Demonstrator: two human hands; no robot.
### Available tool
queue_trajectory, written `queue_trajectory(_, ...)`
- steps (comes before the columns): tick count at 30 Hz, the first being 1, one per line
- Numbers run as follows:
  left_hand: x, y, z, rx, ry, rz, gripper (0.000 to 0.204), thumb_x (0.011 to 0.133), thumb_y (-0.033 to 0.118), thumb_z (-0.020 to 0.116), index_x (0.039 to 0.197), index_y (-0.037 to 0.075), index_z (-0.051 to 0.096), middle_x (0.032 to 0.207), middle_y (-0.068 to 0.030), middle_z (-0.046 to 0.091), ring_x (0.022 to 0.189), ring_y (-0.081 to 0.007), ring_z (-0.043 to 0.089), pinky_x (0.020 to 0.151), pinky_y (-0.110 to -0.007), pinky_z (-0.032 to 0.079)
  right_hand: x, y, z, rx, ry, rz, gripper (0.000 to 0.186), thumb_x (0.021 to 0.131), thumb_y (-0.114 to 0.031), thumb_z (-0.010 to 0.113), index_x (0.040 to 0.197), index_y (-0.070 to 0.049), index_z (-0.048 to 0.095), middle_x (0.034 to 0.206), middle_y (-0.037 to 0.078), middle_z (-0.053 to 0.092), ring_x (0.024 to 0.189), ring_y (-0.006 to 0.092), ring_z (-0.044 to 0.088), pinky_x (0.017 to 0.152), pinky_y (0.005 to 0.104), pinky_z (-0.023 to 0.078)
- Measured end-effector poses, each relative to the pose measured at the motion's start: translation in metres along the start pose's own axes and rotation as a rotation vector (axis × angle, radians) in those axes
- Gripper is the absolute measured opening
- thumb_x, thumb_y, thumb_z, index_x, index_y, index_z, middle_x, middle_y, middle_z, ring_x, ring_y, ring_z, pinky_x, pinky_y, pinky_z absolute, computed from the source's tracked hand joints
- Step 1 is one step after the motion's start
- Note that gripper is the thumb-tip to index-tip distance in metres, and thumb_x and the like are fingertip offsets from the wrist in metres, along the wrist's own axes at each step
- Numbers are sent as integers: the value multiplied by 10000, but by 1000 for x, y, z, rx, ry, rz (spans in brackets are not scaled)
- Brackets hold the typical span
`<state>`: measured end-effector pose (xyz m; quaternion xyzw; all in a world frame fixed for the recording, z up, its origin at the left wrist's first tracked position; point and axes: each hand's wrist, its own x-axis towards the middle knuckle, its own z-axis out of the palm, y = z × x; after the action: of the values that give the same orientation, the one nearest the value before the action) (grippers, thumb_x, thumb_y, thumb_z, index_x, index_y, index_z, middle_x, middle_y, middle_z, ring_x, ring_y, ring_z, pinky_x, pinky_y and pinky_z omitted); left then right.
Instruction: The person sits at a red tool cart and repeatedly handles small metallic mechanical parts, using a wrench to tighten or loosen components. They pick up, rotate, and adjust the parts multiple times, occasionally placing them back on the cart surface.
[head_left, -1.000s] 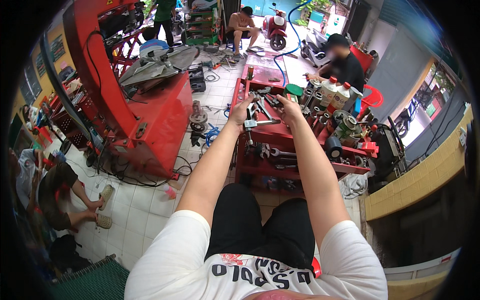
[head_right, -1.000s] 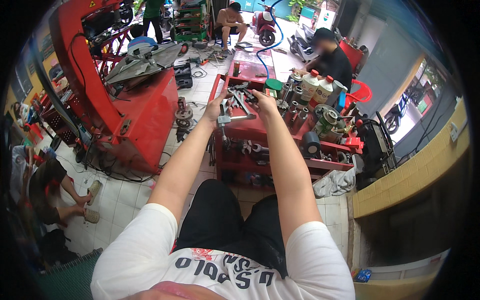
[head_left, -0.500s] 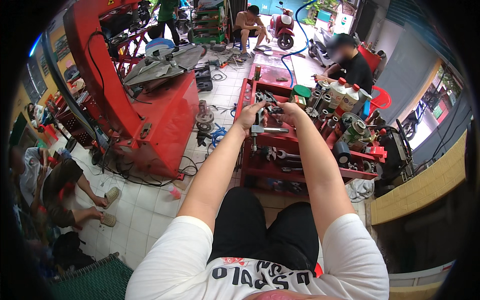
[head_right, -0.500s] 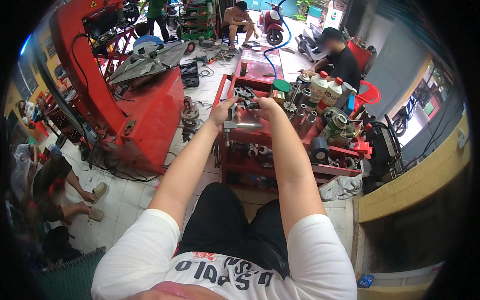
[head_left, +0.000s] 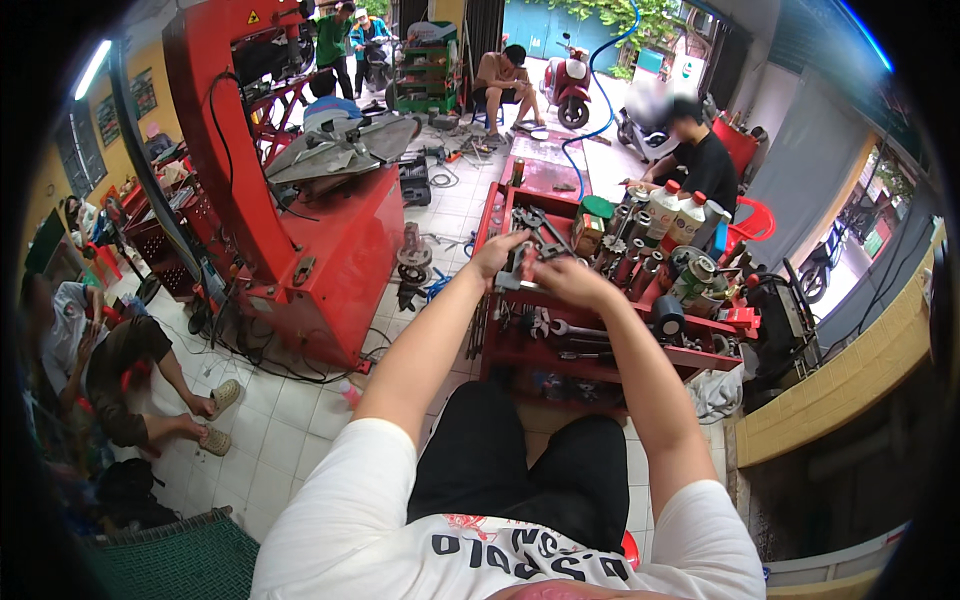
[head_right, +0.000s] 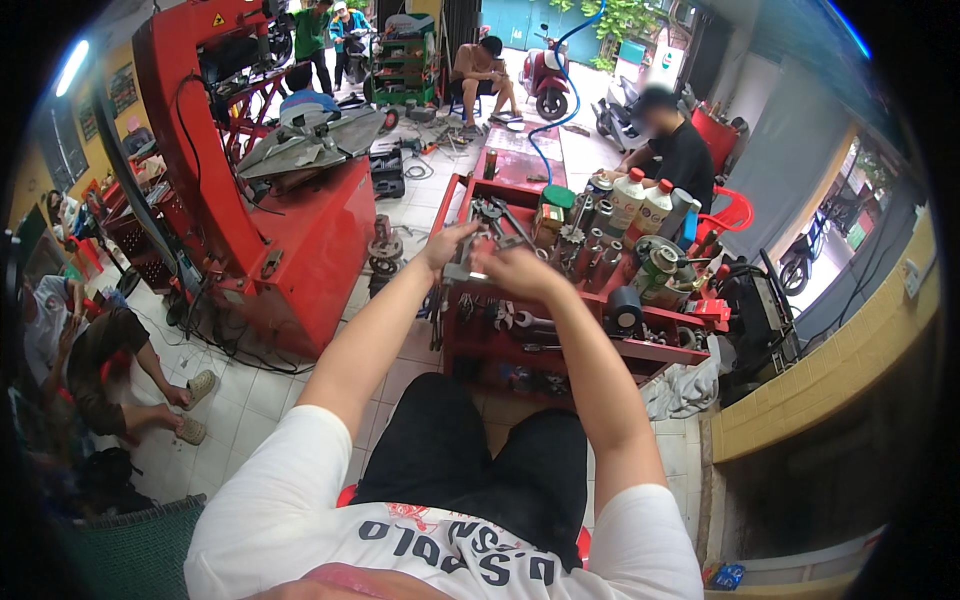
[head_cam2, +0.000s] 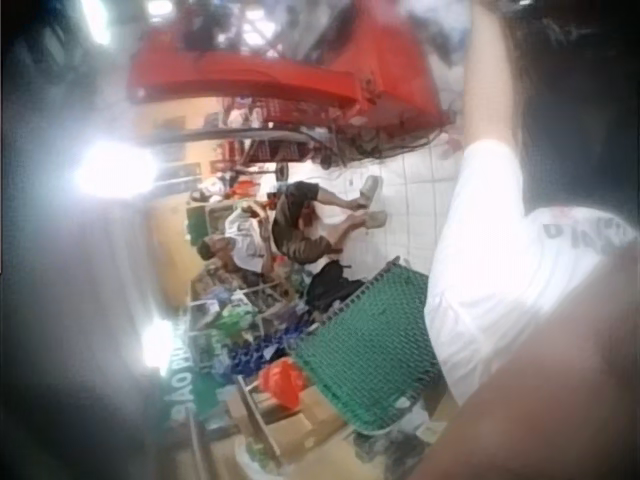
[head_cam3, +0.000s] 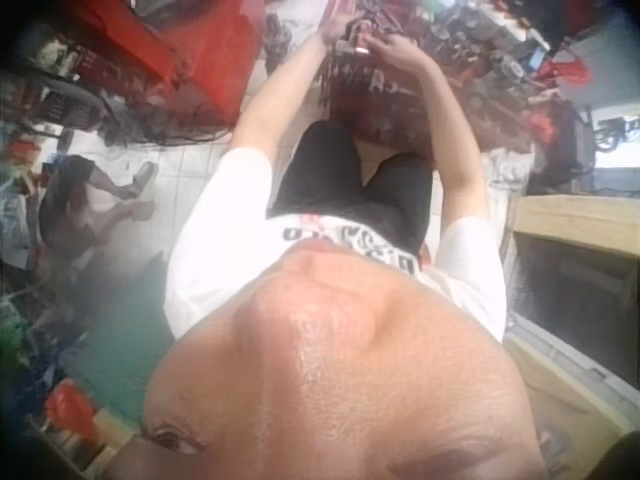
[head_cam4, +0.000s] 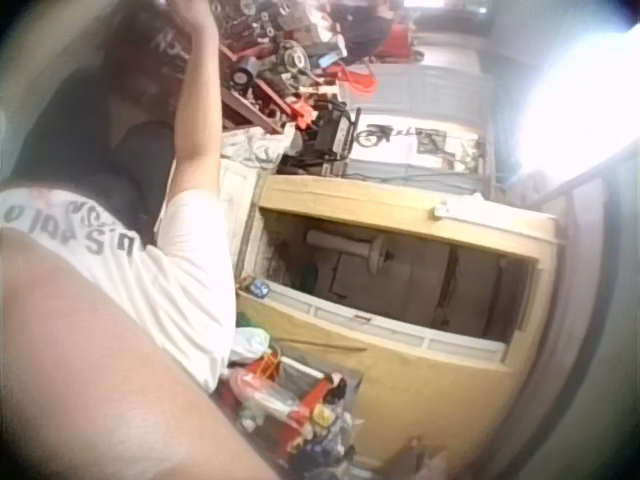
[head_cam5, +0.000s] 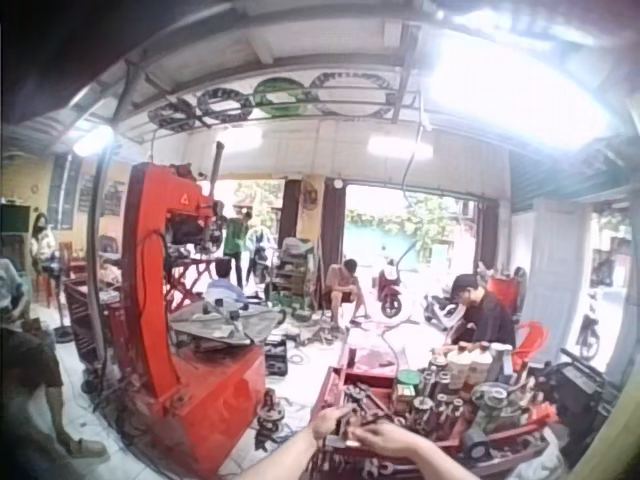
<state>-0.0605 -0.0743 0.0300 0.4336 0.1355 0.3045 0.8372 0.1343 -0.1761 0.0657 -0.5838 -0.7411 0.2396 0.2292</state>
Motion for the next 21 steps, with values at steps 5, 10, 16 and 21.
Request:
queue_trajectory(5, -77, 0, 73, 172, -4, -177, 403, 1022, 406, 638, 1285, 103, 600, 831, 13, 584, 644, -103, 603, 563, -294, 563, -103, -83, 17, -156, -285, -93, 564, 941, -498, 691, 1176, 14, 703, 1002, 253, 729, 947, 355, 712, 883, 432, 532)
queue_trajectory(10, -141, 9, 154, 453, 38, -124, 507, 1026, 463, 607, 1340, 65, 591, 889, -39, 658, 708, -138, 658, 617, -308, 559, -156, -108, 63, 162, 44, -92, 381, 924, -356, 707, 1147, -48, 719, 959, 236, 730, 909, 388, 709, 836, 456, 540)
queue_trajectory(16, -197, 26, 214, 450, -30, 343, 546, 1081, 477, 465, 1397, 38, 537, 1076, -134, 713, 982, -199, 695, 870, -340, 565, -194, -158, 42, -208, 538, -269, 148, 753, -191, 715, 852, -81, 727, 753, 179, 690, 755, 404, 687, 690, 511, 540)
queue_trajectory(21, -230, 29, 269, 396, 179, 493, 461, 1065, 433, 528, 1269, 22, 565, 1145, -173, 712, 1054, -248, 710, 874, -365, 584, -230, -199, 24, -456, 826, -475, 178, 641, -148, 729, 785, -88, 643, 687, 115, 632, 675, 346, 663, 608, 462, 527)
